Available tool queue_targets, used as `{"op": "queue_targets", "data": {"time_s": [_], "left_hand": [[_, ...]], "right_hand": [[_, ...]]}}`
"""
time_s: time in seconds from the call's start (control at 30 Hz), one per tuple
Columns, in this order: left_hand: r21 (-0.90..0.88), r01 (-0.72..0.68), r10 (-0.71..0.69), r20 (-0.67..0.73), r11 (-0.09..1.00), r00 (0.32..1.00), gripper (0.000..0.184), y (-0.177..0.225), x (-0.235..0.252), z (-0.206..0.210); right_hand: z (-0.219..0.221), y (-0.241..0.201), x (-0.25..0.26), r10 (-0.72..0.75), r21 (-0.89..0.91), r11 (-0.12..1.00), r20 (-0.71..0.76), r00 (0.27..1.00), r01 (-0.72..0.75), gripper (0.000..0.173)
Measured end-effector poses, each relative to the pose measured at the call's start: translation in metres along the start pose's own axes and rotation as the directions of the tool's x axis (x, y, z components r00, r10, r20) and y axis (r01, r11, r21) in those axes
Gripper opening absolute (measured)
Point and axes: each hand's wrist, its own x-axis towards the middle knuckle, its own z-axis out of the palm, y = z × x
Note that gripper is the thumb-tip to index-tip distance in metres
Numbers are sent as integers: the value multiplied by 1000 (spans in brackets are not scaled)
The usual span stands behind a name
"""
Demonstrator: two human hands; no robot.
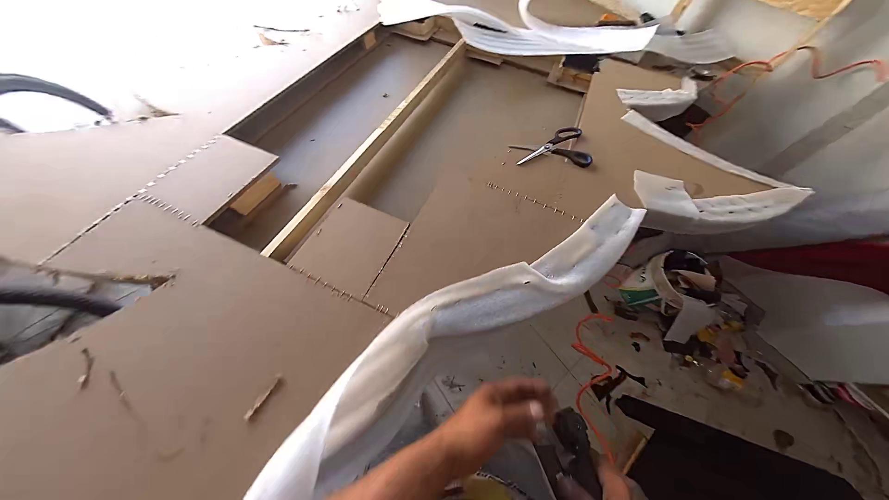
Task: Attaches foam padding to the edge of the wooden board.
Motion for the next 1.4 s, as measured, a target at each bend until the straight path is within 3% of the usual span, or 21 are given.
{"op": "queue_targets", "data": {"time_s": [0.07, 0.13, 0.17, 0.23, 0.3, 0.37, 0.47, 0.53, 0.67, 0.77, 0.87, 0.97, 1.07, 1.17, 1.3, 1.4], "left_hand": [[-271, -75, -8, -293, 960, 956, 42, -3, 34, -4], [-349, -240, 11, -548, 906, 836, 32, -2, 47, -22], [-357, -316, 24, -628, 879, 778, 29, 1, 47, -32], [-369, -416, 58, -686, 831, 725, 28, 5, 36, -44], [-390, -493, 92, -705, 778, 703, 28, 2, 32, -46], [-353, -569, 179, -714, 743, 677, 29, -9, 38, -51], [-277, -632, 358, -632, 724, 687, 34, -43, 44, -69], [-319, -658, 389, -603, 683, 697, 38, -71, 49, -84], [-394, -772, 471, -625, 499, 623, 55, -107, 56, -110], [-166, -792, 484, -713, 587, 508, 53, -111, 61, -118], [14, -813, 516, -779, 582, 356, 44, -104, 73, -133], [70, -837, 529, -803, 543, 275, 29, -92, 86, -136], [175, -796, 533, -820, 579, 208, 28, -79, 89, -131], [258, -740, 540, -825, 621, 166, 33, -74, 84, -134], [371, -661, 597, -789, 652, 145, 38, -75, 76, -149], [520, -468, 634, -764, 715, 120, 43, -70, 66, -148]], "right_hand": [[-8, 21, 17, -88, -58, 994, 6, 996, 88, 60], [-20, 31, 27, -156, -111, 982, -33, 987, 151, 60], [-28, 33, 30, -190, -121, 976, -83, 978, 180, 61], [-46, 36, 33, -229, -94, 972, -182, 956, 214, 65], [-67, 42, 39, -232, 16, 971, -203, 951, 240, 55], [-83, 49, 54, -235, 260, 931, -111, 966, 256, 42], [-95, 58, 84, -254, 533, 825, 51, 966, 189, 43], [-97, 61, 98, -232, 528, 836, 96, 968, 148, 41], [-95, 66, 111, -188, 436, 893, 145, 971, 108, 39], [-90, 72, 108, -141, 387, 921, 209, 968, 51, 36], [-81, 69, 108, -114, 361, 932, 269, 956, 9, 36], [-74, 58, 106, -103, 339, 941, 325, 940, -15, 37], [-65, 43, 109, -124, 412, 910, 371, 920, -44, 33], [-46, 23, 124, -124, 541, 827, 441, 889, -153, 31], [23, -8, 156, -126, 715, 555, 578, 807, -425, 42], [79, -29, 183, -303, 775, 409, 613, 730, -481, 39]]}}
